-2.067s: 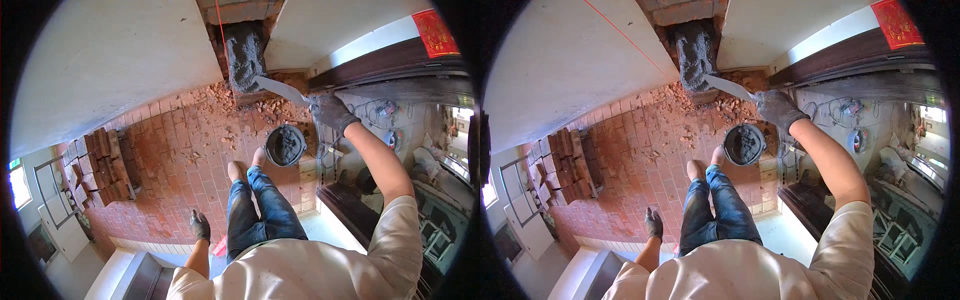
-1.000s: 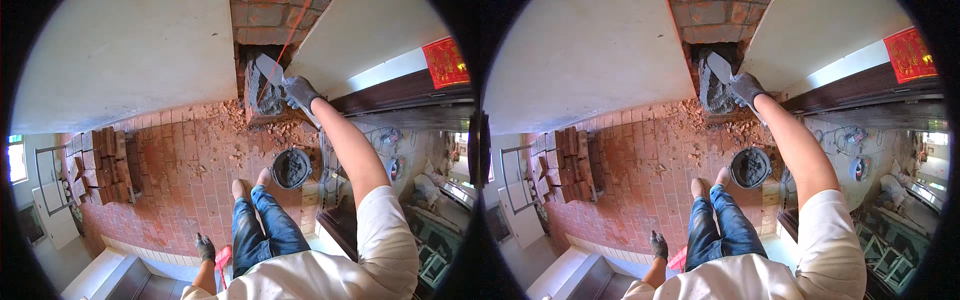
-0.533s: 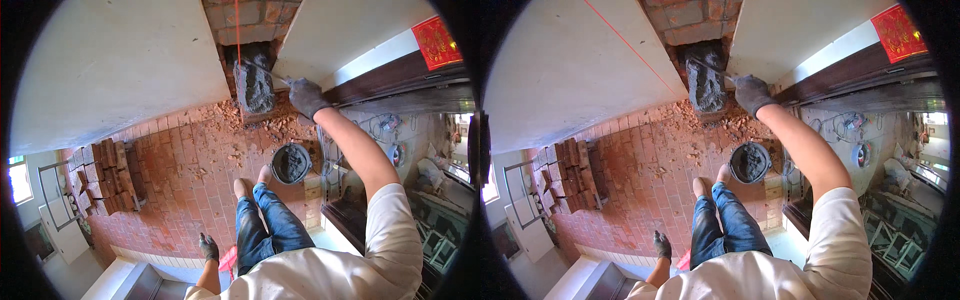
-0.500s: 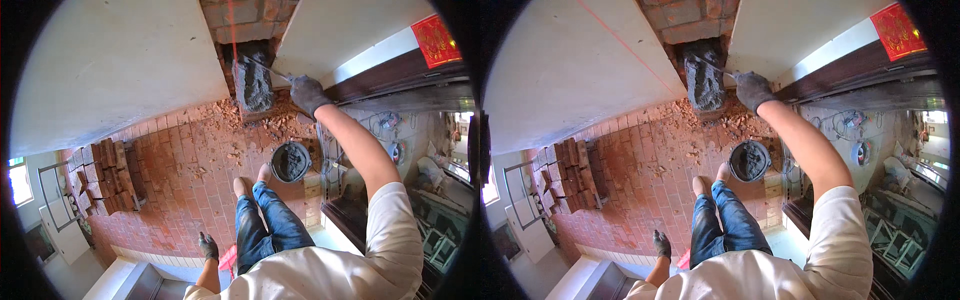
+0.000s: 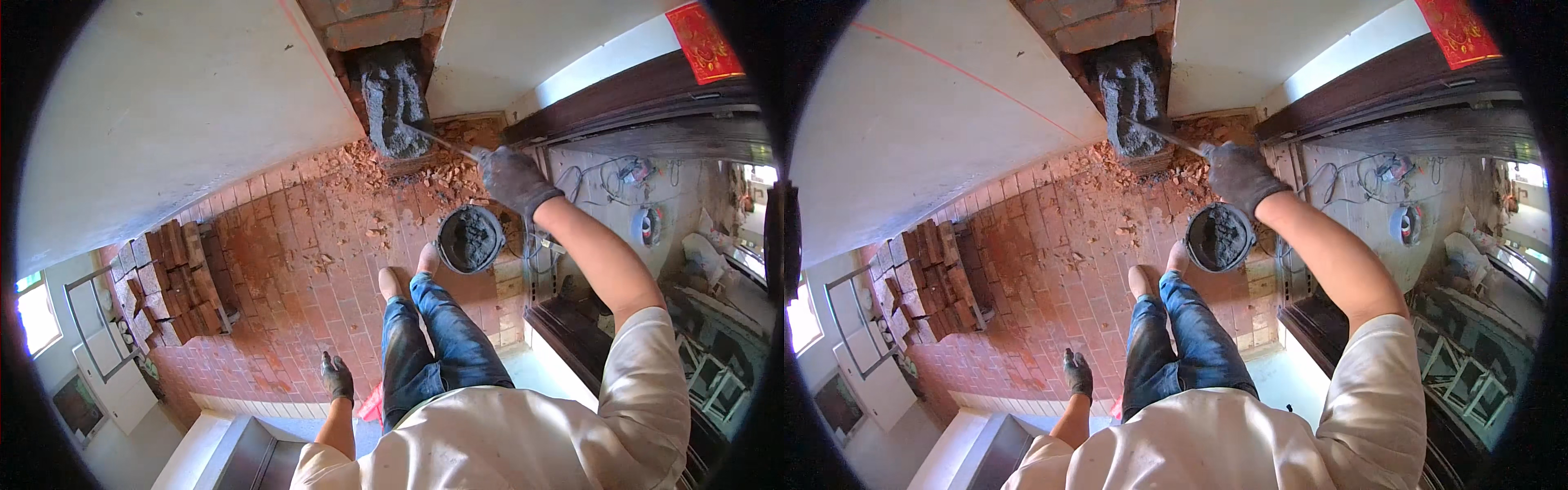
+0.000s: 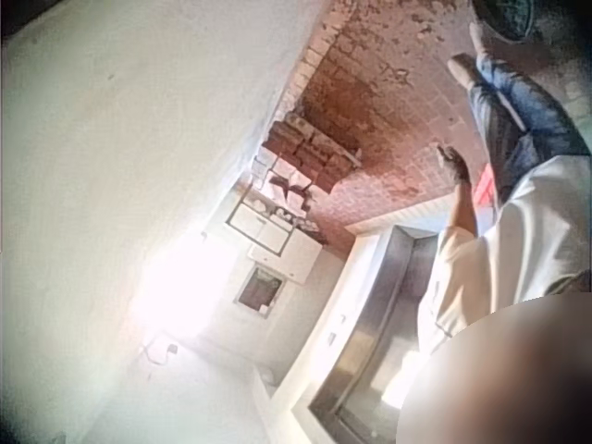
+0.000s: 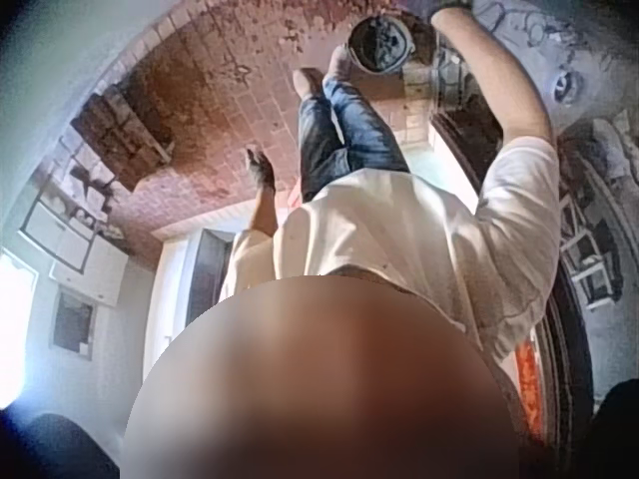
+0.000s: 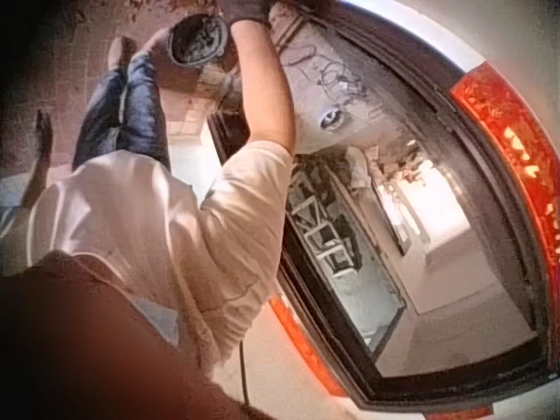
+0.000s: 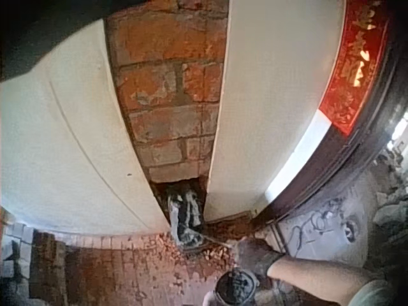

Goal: Laying bricks with mortar to build a small wall section.

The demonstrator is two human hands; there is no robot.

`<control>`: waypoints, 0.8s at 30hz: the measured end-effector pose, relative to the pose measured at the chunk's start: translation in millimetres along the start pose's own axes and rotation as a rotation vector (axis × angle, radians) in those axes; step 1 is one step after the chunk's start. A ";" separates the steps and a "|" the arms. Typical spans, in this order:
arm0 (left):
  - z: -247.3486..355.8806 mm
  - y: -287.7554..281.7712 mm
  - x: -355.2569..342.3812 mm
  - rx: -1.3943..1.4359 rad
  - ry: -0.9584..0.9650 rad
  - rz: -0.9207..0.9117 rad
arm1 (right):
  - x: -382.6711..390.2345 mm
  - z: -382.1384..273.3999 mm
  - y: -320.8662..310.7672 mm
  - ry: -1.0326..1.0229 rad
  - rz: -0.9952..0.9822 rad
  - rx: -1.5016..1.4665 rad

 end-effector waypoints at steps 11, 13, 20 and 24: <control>10.5 -8.3 -5.4 -0.009 -0.017 -0.004 | 23.4 -24.9 23.4 -0.199 0.164 0.000; 7.1 -10.1 -3.0 -0.026 -0.013 -0.004 | 42.9 -19.3 29.8 -0.135 0.264 -0.146; 8.7 -10.1 -1.9 -0.055 0.007 -0.047 | 74.1 0.8 55.2 0.593 0.004 -1.551; 16.4 -17.0 -3.1 -0.033 0.009 -0.045 | 87.2 -19.5 46.5 0.770 -0.009 -1.674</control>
Point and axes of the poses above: each hand's wrist, its own x-axis away from the middle knuckle, its own y-axis out of the palm, z = x × y, the point moved 2 cm from there along -x, towards the middle knuckle, and after that the axes turned 10 degrees about -x, right-handed, at the moved point
